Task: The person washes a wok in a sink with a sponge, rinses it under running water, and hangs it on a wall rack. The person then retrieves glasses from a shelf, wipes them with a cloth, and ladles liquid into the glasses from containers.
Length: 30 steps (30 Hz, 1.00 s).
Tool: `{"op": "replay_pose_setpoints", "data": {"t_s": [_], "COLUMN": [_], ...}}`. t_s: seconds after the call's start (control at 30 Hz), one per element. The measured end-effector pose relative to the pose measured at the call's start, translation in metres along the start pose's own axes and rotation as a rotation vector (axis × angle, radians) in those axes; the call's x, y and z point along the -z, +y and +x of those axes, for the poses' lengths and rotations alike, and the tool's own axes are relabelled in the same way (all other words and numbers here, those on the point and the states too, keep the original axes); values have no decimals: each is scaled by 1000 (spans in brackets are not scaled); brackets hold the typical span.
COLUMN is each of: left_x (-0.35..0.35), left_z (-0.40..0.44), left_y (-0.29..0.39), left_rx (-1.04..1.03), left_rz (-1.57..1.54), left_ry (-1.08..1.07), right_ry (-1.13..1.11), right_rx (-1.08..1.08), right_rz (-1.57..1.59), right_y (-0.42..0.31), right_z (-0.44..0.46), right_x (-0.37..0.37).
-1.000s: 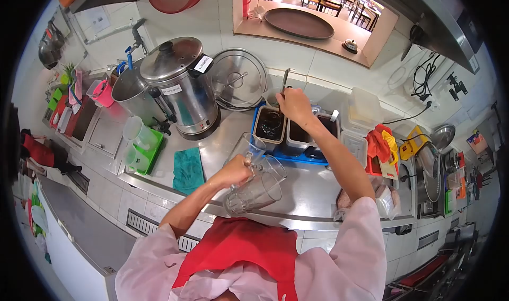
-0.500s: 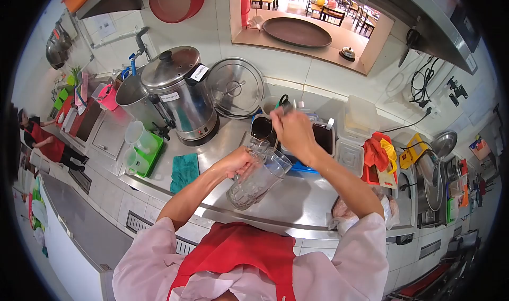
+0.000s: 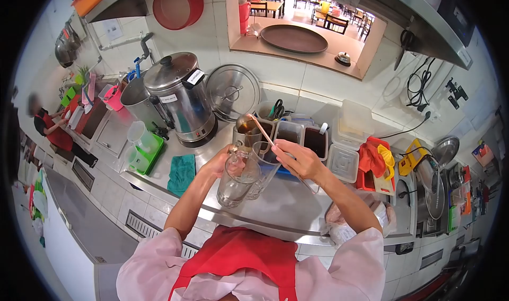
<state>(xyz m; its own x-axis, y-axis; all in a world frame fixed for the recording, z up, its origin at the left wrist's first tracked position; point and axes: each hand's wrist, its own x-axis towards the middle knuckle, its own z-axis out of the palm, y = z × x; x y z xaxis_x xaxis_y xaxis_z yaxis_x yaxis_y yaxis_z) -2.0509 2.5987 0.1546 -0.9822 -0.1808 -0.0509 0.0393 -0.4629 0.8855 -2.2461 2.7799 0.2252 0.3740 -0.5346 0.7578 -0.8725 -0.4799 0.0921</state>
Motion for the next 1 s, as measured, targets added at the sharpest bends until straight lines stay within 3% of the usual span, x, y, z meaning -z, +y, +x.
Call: {"op": "replay_pose_setpoints", "data": {"t_s": [0.1,0.17,0.2,0.27,0.3,0.33,0.4,0.43,0.47,0.53,0.67,0.83,0.9,1.0], "left_x": [-5,-8,-11,-19,-24,-30,-43,-48,-46,-34,-16,-7,-9,-14], "left_z": [-5,-7,-10,-19,-23,-25,-27,-28,-28,-26,-23,-22,-21,-18], "left_y": [-3,-11,-15,-24,-27,-31,-37,-37,-41,-54,-66,-57,-46,-29], "left_rx": [-33,-61,-83,-79,-70,-72,-132,-170,-168,-226,-257,-199,-158,-92], "left_rz": [-50,22,90,105,120,122,358,420,421,643,703,689,684,664], "left_ry": [-17,115,247,363,474,475,795,860,862,950,1009,973,955,918], "right_ry": [28,118,120,604,559,559,233,19,20,-112,-356,-310,-93,-258], "right_rx": [33,-396,-390,-1070,-1099,-1097,-947,-760,-761,-369,-283,-451,-632,-812], "right_rz": [26,171,173,874,885,887,492,232,234,19,-78,73,195,76], "right_y": [5,2,2,0,8,14,20,23,22,21,17,21,32,56], "right_z": [-9,-14,-10,1,-3,-10,-17,-22,-23,-25,-30,-19,-5,26], "right_x": [-3,-9,-15,-29,-34,-42,-53,-54,-58,-69,-77,-85,-86,-77]}}
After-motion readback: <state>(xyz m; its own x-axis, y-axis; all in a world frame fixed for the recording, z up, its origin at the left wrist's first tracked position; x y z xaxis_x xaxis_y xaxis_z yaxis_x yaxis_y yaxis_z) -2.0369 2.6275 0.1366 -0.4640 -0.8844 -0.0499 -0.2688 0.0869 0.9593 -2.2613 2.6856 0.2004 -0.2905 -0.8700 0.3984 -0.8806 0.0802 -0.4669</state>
